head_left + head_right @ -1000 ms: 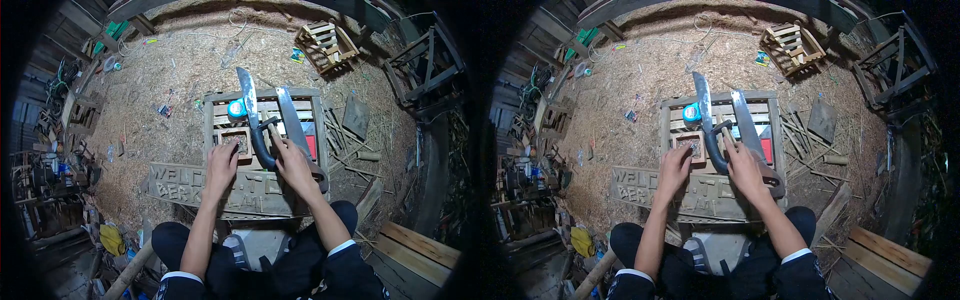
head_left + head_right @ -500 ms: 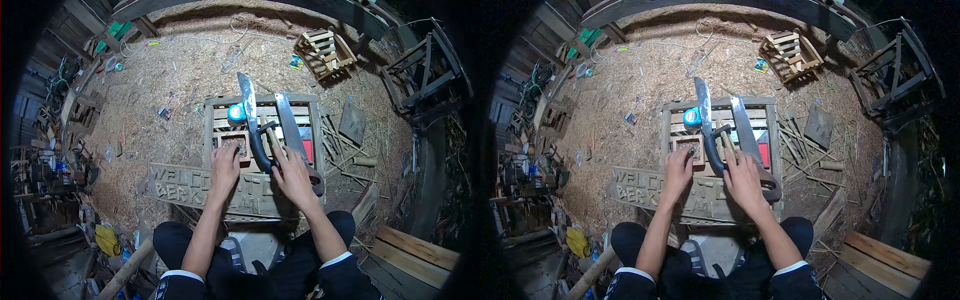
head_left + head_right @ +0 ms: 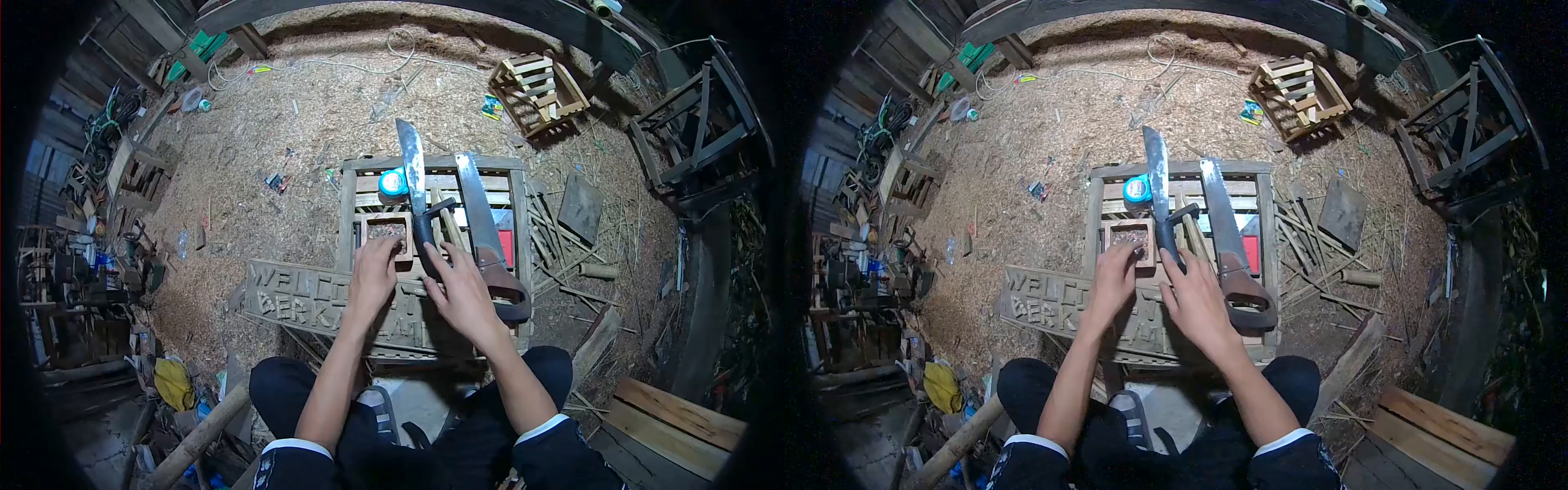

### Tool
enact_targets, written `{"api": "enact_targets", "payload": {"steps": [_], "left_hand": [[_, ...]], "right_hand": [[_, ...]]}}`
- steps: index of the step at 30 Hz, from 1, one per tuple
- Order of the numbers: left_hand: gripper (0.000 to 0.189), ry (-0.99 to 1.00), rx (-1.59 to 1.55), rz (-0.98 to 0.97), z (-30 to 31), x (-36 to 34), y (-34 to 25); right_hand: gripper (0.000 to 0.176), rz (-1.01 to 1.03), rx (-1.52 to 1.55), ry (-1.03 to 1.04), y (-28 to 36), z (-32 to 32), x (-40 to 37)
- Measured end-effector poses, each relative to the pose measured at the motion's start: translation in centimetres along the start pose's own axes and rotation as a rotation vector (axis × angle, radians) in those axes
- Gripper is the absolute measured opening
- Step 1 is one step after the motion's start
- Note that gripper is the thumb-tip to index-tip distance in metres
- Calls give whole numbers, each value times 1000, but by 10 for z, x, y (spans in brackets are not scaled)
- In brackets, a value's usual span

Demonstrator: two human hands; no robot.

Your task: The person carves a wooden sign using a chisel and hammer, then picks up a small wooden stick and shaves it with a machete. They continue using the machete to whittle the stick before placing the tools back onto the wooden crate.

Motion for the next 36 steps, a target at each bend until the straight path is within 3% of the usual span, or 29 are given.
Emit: {"api": "enact_targets", "payload": {"steps": [5, 11, 13, 18, 20, 21, 25, 32, 36], "left_hand": [[35, 62, -67, 54, 0, 1, 2], [36, 15, 1, -36, -1, 5, -1], [38, -27, -85, 71, 3, 12, -12], [39, 3, -296, 124, 0, 14, -27], [49, 130, -602, 310, 1, 14, -44], [64, 147, -709, 304, -3, 12, -44], [82, 161, -773, 283, -9, 11, -39], [85, 201, -803, 291, 2, 2, -49], [83, 213, -836, 291, 5, 0, -55]], "right_hand": [[55, -7, 30, 0, 0, 0, 1], [54, -20, 35, 7, -4, -3, -1], [50, -27, 40, 20, -2, 3, 1], [46, -11, 98, -84, -4, 6, 6], [44, -26, 128, -101, -7, 8, 6], [44, -31, 127, -101, -8, 8, 5], [39, -49, 137, -135, -7, 10, 5], [17, -45, 150, -157, -8, 11, 5], [16, -31, 173, -173, -9, 12, 6]]}}
Point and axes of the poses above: each hand's wrist, its own x-axis towards the middle knuckle, its own z-axis out of the back of the hand, y = z × x, the point moved 1 cm from there along x, towards the middle knuckle, and after that the axes turned 9 degrees about -y, right-handed, at the moved point
